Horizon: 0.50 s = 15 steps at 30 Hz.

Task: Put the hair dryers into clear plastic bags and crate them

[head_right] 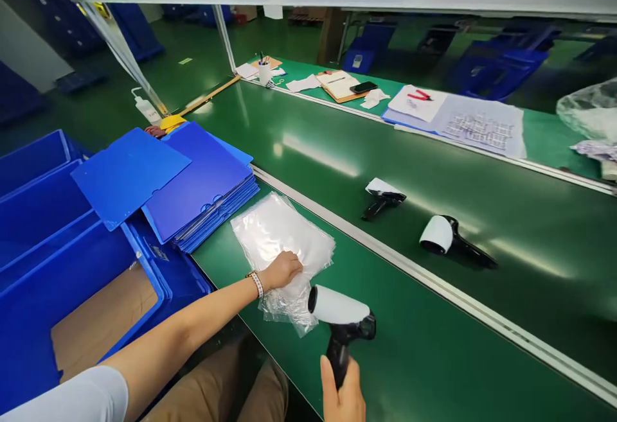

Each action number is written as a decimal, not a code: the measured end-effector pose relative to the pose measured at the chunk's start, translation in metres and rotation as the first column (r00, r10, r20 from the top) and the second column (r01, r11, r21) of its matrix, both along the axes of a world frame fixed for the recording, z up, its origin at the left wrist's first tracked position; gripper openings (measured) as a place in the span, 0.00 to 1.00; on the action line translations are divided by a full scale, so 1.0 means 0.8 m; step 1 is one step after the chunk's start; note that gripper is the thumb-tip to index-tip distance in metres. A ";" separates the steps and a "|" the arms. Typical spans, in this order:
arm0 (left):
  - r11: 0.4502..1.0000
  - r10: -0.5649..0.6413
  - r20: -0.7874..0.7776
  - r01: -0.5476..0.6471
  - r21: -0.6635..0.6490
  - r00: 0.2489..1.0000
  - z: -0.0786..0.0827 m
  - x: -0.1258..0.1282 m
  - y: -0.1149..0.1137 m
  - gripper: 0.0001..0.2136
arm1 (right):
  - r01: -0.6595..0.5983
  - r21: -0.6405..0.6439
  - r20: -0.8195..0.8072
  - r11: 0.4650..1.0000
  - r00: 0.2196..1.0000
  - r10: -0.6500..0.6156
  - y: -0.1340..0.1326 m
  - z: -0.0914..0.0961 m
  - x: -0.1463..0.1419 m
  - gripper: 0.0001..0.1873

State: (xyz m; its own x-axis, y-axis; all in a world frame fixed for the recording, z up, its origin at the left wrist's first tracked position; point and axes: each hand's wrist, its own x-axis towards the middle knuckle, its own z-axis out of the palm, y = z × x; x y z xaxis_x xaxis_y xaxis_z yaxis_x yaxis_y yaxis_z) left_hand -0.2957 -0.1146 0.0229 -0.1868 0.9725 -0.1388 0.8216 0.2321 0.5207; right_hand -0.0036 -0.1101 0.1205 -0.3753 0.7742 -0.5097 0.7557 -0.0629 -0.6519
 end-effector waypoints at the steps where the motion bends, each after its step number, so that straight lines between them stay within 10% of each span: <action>1: 1.000 0.023 0.015 -0.023 0.008 1.000 0.002 0.002 -0.002 0.10 | -0.017 -0.033 -0.002 0.999 1.000 0.017 0.018 -0.005 -0.015 0.35; 10: 0.955 0.284 0.056 -0.288 0.069 0.957 0.049 0.001 -0.014 0.10 | -0.301 -0.084 0.175 0.950 0.934 0.311 0.086 -0.046 -0.095 0.27; 15: 0.947 0.314 -0.036 -0.310 0.084 0.949 0.100 0.006 -0.018 0.13 | -0.367 -0.051 0.148 0.929 0.917 0.371 0.102 -0.031 -0.098 0.30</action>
State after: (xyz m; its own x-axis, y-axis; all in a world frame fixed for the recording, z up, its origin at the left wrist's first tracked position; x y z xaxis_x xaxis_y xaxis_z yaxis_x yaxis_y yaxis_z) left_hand -0.2912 -0.1290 0.1031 -0.4870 0.8720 -0.0498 0.7392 0.4418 0.5084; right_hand -0.0820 -0.0284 0.0961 -0.5489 0.5839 -0.5981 0.8177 0.2267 -0.5292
